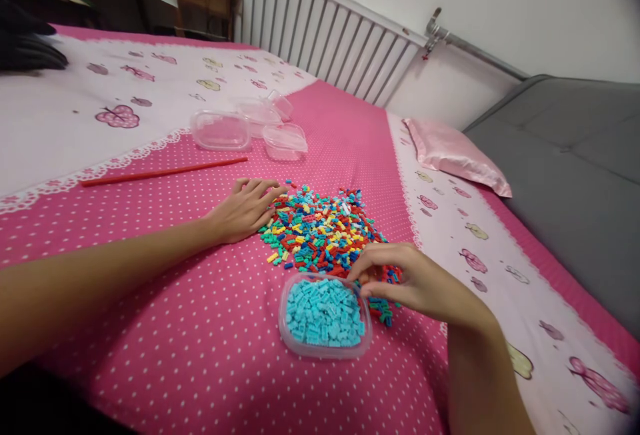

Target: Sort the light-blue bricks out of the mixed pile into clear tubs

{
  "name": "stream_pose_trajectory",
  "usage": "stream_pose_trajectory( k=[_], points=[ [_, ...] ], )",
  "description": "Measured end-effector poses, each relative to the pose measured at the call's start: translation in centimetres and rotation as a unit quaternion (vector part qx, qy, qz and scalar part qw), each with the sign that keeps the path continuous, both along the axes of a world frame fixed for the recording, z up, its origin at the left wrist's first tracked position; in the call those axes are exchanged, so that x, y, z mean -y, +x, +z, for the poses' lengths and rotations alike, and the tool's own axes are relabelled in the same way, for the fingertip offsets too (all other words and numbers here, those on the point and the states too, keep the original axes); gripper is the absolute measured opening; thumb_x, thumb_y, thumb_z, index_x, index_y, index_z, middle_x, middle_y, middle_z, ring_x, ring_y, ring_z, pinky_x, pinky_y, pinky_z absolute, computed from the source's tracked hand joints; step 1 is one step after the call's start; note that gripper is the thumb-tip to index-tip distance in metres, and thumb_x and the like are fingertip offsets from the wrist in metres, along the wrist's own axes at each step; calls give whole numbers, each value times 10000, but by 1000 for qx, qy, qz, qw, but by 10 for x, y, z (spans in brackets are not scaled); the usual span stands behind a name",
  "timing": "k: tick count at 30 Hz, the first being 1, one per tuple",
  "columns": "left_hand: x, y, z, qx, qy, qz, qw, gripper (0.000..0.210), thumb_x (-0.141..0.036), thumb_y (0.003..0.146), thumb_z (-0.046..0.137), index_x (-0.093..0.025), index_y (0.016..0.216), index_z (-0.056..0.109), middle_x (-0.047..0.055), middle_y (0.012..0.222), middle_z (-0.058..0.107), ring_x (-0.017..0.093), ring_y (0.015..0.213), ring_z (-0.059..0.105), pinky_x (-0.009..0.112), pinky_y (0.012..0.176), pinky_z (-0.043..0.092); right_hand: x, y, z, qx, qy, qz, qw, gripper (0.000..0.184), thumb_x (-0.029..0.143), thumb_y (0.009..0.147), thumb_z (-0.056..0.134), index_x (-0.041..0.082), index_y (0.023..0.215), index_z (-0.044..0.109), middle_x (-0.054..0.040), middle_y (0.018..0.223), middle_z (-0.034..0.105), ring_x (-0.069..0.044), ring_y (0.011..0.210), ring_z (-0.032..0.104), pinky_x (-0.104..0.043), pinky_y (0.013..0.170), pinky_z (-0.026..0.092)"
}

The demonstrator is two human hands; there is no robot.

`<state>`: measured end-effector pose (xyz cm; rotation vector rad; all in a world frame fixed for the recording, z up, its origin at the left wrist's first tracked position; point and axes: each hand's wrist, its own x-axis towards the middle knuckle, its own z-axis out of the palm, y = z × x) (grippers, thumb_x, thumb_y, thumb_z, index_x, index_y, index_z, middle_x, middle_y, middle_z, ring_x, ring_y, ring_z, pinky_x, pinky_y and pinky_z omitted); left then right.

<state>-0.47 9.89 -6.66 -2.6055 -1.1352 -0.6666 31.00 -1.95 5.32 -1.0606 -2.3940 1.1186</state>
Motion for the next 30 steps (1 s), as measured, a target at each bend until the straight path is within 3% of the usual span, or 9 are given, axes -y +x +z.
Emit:
stream_pose_trajectory(
  k=[5,9,14,17,20,23,27,30],
  points=[
    [0,0,1,2,-1,2,1000,431,-339,1046,307,-201,1424,460,143,1377,556,303,1226,514,488,1022,316,2,-11,-4,-33,-50,15,998,64,232,916,692,187,929,735,-5,840,748,-100,757,688,-196,707,519],
    [0,0,1,4,-2,4,1000,432,-335,1041,307,-204,1420,467,143,1373,554,300,1215,516,490,1030,319,1,-13,-8,-39,-71,-17,997,87,165,918,653,193,902,734,-4,825,750,-108,755,707,-197,683,531],
    [0,0,1,0,0,4,1000,430,-343,1044,303,-206,1412,479,146,1362,557,301,1204,520,492,1023,327,2,-10,-9,-48,-122,-26,991,82,249,919,662,201,909,728,-7,787,739,-127,707,711,-224,645,546],
    [0,-1,1,-4,4,6,1000,430,-349,1045,304,-207,1413,474,148,1358,560,305,1197,521,489,1014,333,-4,2,-7,-26,-62,-65,996,107,302,886,705,205,918,737,-15,802,749,-139,711,696,-245,661,537],
    [0,-1,1,-6,10,4,1000,428,-345,1047,300,-206,1414,472,149,1357,560,302,1199,525,485,1013,336,-17,26,-10,-29,28,-196,980,205,401,867,716,198,887,731,-25,800,741,-147,703,666,-261,658,513],
    [-1,-1,2,-1,14,-1,1000,428,-355,1047,300,-207,1401,489,148,1342,575,312,1206,527,487,994,347,-34,55,-20,-21,46,-264,963,340,508,886,658,178,904,738,-50,808,742,-165,707,657,-288,666,509],
    [-4,-2,0,-1,25,-1,1000,436,-372,1050,285,-209,1382,516,143,1322,592,321,1184,539,488,966,362,-59,86,-46,3,74,-324,943,461,519,994,456,138,1065,706,-97,901,745,-179,715,655,-338,684,533],
    [-5,-3,-1,-9,42,-1,999,447,-385,1052,276,-203,1380,519,143,1306,600,319,1160,551,481,954,371,-76,97,-74,20,101,-357,928,346,422,999,523,132,1113,670,-106,1051,711,-207,920,668,-403,851,550]
  ],
)
